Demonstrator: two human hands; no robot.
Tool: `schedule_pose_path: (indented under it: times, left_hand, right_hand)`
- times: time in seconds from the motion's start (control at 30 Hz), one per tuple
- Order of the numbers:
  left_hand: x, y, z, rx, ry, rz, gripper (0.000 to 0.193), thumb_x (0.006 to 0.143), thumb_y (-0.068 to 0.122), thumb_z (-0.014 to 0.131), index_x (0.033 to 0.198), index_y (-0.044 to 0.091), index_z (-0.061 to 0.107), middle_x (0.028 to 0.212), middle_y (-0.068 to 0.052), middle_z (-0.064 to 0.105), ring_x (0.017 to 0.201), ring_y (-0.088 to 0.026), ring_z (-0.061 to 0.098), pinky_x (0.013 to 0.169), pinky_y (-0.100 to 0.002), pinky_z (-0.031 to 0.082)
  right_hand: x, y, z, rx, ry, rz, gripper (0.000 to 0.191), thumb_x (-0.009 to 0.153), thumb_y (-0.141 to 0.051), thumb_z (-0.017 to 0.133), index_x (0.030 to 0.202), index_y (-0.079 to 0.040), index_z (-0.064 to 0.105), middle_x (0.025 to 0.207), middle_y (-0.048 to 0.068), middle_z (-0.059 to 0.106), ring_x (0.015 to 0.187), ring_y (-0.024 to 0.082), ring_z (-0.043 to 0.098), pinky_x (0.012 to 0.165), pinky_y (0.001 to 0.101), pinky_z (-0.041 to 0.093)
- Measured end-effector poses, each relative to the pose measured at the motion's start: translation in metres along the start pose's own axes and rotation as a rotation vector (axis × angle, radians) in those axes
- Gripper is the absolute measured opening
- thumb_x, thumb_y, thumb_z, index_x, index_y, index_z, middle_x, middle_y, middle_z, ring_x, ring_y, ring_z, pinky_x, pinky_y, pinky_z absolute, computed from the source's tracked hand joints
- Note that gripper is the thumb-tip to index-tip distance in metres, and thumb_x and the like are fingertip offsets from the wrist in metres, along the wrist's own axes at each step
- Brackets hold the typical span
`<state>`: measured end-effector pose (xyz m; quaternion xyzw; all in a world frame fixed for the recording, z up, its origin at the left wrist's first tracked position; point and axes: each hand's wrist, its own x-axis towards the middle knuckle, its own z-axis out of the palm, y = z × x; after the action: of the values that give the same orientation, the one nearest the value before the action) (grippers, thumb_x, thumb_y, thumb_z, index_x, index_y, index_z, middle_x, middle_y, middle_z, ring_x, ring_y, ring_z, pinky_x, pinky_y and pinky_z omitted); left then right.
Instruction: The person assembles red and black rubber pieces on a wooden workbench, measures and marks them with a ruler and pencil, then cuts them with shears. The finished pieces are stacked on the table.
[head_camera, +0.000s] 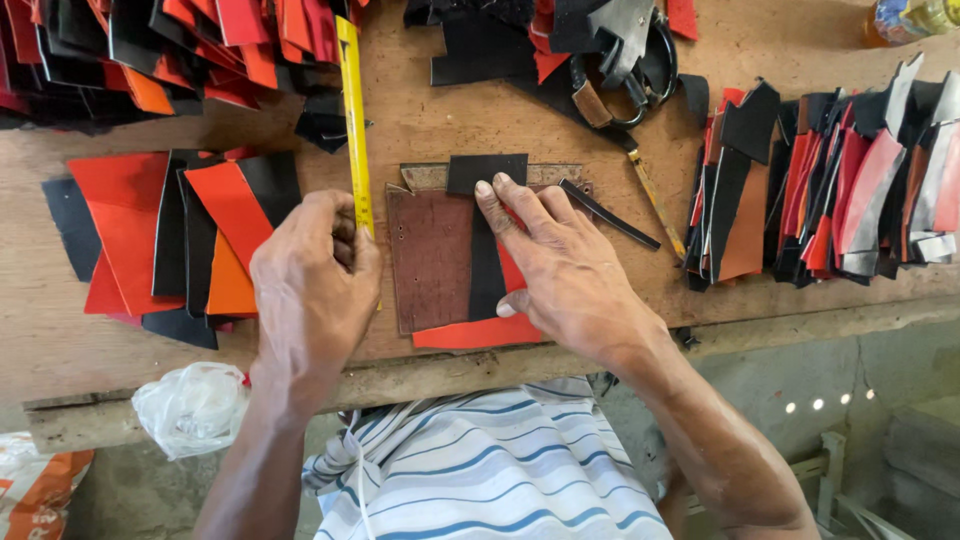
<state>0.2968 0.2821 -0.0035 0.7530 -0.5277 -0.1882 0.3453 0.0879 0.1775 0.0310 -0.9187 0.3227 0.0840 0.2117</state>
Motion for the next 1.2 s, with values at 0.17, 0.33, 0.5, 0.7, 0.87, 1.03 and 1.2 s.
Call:
schedule_pose_path:
  times: [0.17,0.33,0.5,0.7,0.87,1.03,1.2]
  left_hand:
    - [-0.007,0.016,0.011,0.003,-0.088,0.054,0.017,0.091,0.002,0.070,0.105,-0.004,0.063,0.089,-0.018,0.067,0.069,-0.026,0.067,0.057,-0.034,0.056]
    - [-0.010,0.030,0.027,-0.127,-0.272,0.056,0.022,0.090,0.015,0.076,0.093,-0.001,0.062,0.075,-0.017,0.065,0.063,-0.031,0.065,0.059,-0.044,0.051]
    - [-0.003,0.030,0.035,-0.195,-0.259,-0.025,0.026,0.091,0.022,0.078,0.093,0.001,0.062,0.078,-0.015,0.066,0.067,-0.030,0.066,0.060,-0.043,0.052]
    - [0.002,0.037,0.036,-0.103,-0.230,0.014,0.044,0.082,0.018,0.082,0.117,0.001,0.061,0.093,-0.015,0.065,0.077,-0.032,0.066,0.065,-0.045,0.052]
    - [-0.001,0.034,0.030,-0.096,-0.335,-0.012,0.056,0.078,0.018,0.083,0.124,0.001,0.058,0.104,-0.016,0.064,0.090,-0.032,0.067,0.076,-0.045,0.054]
    - [0.029,0.028,0.050,-0.090,0.014,0.230,0.063,0.093,0.009,0.082,0.142,-0.002,0.045,0.133,-0.022,0.056,0.130,-0.039,0.054,0.112,-0.046,0.045]
    - [0.065,0.021,0.058,-0.078,-0.021,0.317,0.090,0.073,0.003,0.086,0.149,-0.004,0.038,0.136,-0.023,0.054,0.128,-0.038,0.052,0.110,-0.049,0.038]
  right_hand:
    - [0.001,0.000,-0.001,0.004,0.003,-0.010,0.116,0.057,-0.030,0.090,0.153,0.001,0.032,0.153,0.019,0.039,0.125,0.037,0.045,0.109,0.0425,0.038]
    - [-0.001,0.003,-0.001,0.025,0.010,-0.007,0.116,0.057,-0.028,0.091,0.154,0.000,0.032,0.153,0.018,0.040,0.124,0.036,0.045,0.108,0.0426,0.038]
    - [-0.001,0.006,-0.001,0.048,0.025,-0.023,0.117,0.056,-0.028,0.091,0.153,0.000,0.033,0.153,0.018,0.040,0.123,0.036,0.046,0.108,0.0431,0.039]
    - [-0.002,0.009,0.001,0.047,0.033,-0.030,0.116,0.057,-0.028,0.090,0.154,0.000,0.033,0.153,0.018,0.041,0.124,0.037,0.045,0.108,0.0434,0.039]
    - [-0.003,0.012,0.003,0.050,0.058,-0.036,0.116,0.057,-0.027,0.090,0.154,0.000,0.033,0.153,0.018,0.041,0.125,0.036,0.045,0.108,0.0432,0.039]
    - [-0.003,0.009,0.002,0.051,0.061,-0.032,0.117,0.054,-0.026,0.091,0.152,0.000,0.034,0.153,0.018,0.040,0.128,0.036,0.044,0.108,0.0435,0.039]
    - [-0.004,0.008,0.000,0.063,0.037,-0.013,0.118,0.054,-0.026,0.091,0.154,-0.001,0.033,0.154,0.017,0.039,0.123,0.035,0.045,0.108,0.0422,0.039]
